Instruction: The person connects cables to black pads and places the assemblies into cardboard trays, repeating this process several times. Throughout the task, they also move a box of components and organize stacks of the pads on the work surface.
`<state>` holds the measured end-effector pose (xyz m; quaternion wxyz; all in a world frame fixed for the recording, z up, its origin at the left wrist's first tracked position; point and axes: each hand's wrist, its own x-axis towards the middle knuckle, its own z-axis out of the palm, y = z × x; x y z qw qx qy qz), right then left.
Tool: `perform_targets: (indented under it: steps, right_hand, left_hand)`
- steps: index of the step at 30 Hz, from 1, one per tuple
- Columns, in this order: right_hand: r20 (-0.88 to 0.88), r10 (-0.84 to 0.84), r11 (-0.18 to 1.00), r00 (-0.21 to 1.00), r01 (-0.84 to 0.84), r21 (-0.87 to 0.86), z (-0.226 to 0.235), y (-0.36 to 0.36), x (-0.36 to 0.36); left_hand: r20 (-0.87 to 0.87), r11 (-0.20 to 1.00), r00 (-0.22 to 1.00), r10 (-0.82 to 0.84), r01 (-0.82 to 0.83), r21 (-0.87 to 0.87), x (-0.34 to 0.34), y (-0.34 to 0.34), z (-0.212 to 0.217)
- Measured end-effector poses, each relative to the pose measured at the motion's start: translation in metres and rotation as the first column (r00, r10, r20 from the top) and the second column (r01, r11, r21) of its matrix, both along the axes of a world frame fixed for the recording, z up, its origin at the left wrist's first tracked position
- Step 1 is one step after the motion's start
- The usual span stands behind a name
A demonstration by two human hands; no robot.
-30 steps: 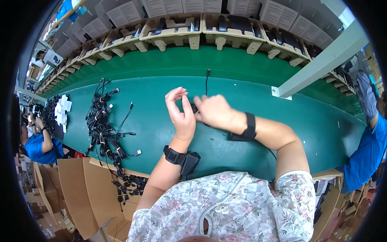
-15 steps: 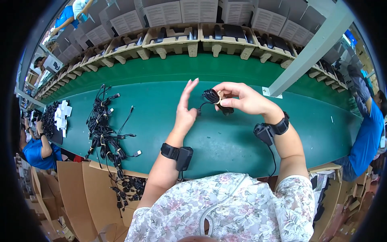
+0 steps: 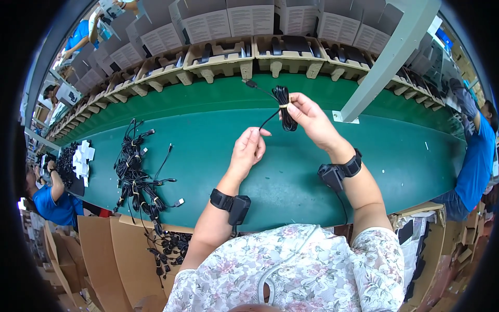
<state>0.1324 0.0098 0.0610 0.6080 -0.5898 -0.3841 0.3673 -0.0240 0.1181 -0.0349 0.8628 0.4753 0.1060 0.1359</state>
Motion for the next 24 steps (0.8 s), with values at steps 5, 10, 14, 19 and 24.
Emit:
perform_targets:
  steps: [5,10,14,19,24]
  right_hand:
    - [-0.198,0.159,0.987,0.967,-0.157,0.025,-0.011,-0.005,-0.011]
    - [-0.229,0.269,0.913,0.935,-0.324,-0.248,-0.008,-0.011,-0.009]
    - [0.894,0.245,0.969,0.376,-0.125,-0.213,-0.012,-0.007,-0.022]
    - [0.815,0.223,0.969,0.534,-0.21,-0.128,-0.03,-0.002,-0.029]
    - [0.846,0.088,0.993,0.526,0.017,-0.114,-0.013,0.025,-0.007]
  left_hand:
    - [0.1,0.457,0.952,0.29,-0.23,0.859,0.004,-0.019,-0.008]
    - [-0.127,0.831,0.97,0.205,-0.104,0.547,0.006,-0.019,-0.01]
    - [-0.091,0.998,0.994,0.063,-0.065,-0.016,0.002,-0.009,-0.013]
    - [0.02,0.966,0.994,0.107,-0.099,-0.241,-0.001,-0.006,-0.007]
    - [-0.041,0.949,0.96,0.278,-0.281,-0.143,-0.004,-0.006,0.002]
